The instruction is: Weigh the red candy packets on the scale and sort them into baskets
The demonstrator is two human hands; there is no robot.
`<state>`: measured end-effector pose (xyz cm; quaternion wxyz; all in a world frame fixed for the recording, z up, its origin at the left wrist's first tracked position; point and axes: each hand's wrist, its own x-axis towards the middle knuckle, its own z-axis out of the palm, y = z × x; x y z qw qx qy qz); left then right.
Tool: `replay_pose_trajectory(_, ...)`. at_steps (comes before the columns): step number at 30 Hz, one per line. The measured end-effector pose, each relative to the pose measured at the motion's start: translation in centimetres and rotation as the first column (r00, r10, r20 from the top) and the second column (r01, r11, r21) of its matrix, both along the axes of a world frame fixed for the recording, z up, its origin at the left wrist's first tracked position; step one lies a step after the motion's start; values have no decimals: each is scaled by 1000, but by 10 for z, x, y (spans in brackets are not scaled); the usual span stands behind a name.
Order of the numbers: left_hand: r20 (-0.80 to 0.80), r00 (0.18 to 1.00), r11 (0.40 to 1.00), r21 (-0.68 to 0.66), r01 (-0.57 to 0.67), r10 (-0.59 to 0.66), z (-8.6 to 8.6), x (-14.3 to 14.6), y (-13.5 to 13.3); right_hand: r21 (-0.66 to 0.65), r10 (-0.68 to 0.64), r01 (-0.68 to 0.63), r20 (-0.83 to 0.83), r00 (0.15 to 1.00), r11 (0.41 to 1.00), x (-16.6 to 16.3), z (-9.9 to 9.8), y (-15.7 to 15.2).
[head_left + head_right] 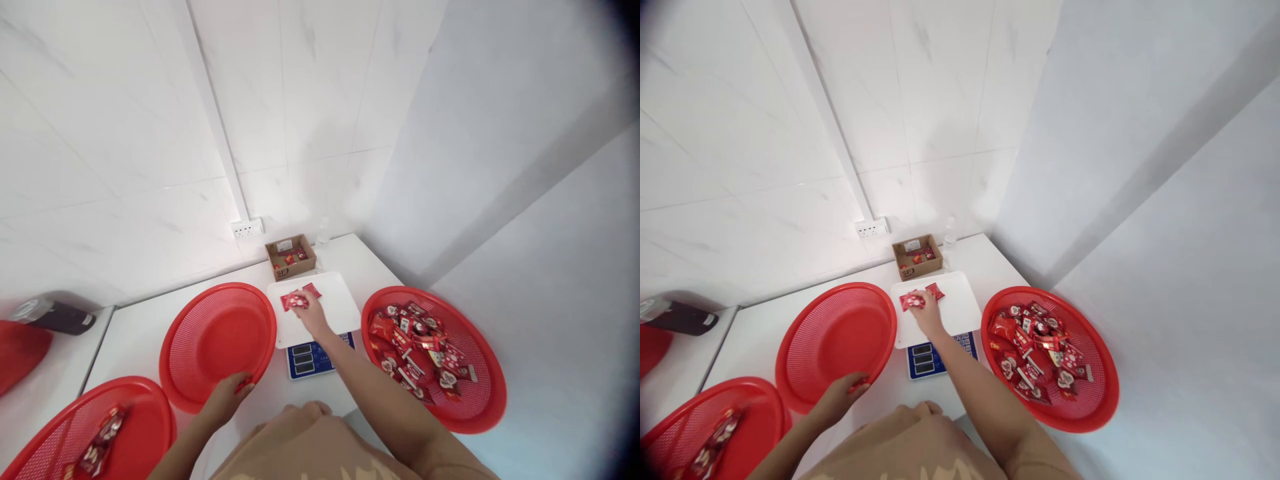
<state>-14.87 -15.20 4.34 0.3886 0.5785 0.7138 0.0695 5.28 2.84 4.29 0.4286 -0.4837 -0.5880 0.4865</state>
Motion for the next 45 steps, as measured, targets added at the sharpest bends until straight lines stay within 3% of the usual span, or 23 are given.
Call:
replay_pose_trajectory(4,1,1000,1000,6,-6,6,-3,-1,1,87,281,-292,124,952,952,-45,17,-22)
replay_pose_trajectory(6,-1,1000,1000,15,-12,12,-4,-1,0,74,316,-351,289,904,934,-47,16,-18)
replay_pose_trajectory(8,-3,1000,1000,26,-12,12,-5,-1,-1,53,264,-332,493,829,942,-36,10,-3)
replay_pose_trajectory(11,-4,1000,1000,26,-15,15,-5,-1,-2,-15,195,-274,741,643,962,-7,-4,27)
replay_pose_trajectory(14,-10,1000,1000,23,-17,17,-4,-1,-3,-124,265,-304,834,483,945,17,-21,47)
replay_pose_trajectory(16,-15,1000,1000,22,-8,9,-3,-1,-2,-114,275,-359,855,439,926,25,-31,47)
replay_pose_trajectory(20,-21,1000,1000,12,-10,11,-5,-2,-2,62,156,-390,850,503,919,31,-45,31)
replay_pose_trajectory(23,-33,999,1000,12,-14,15,-7,-3,-2,121,83,-286,789,609,950,34,-50,22)
replay_pose_trajectory(27,-58,998,1000,30,-8,10,-14,-3,-4,50,-20,-9,563,826,999,19,-42,16)
replay_pose_trajectory(29,-79,996,998,44,40,-36,-19,-4,-4,-22,-7,17,393,919,1000,0,-29,8)
replay_pose_trajectory(31,-108,990,995,44,94,-89,-25,-4,-3,8,151,-155,193,970,988,-22,-12,-5)
replay_pose_trajectory(32,-126,986,993,40,111,-105,-27,-5,-2,47,266,-275,135,954,960,-32,-2,-11)
replay_pose_trajectory(34,-161,980,992,31,121,-115,-31,-6,1,94,452,-469,157,878,878,-45,14,-23)
replay_pose_trajectory(36,-195,974,991,39,129,-119,-34,-9,6,94,499,-522,191,845,848,-45,25,-28)
replay_pose_trajectory(39,-249,963,991,64,121,-102,-34,-17,15,169,325,-361,207,923,917,-13,25,-22)
replay_pose_trajectory(42,-318,946,992,87,89,-57,-32,-28,27,206,-38,-6,209,977,979,57,7,-10)
replay_pose_trajectory(45,-404,915,991,122,64,-10,-29,-38,40,152,-328,291,445,833,945,147,-24,-12)
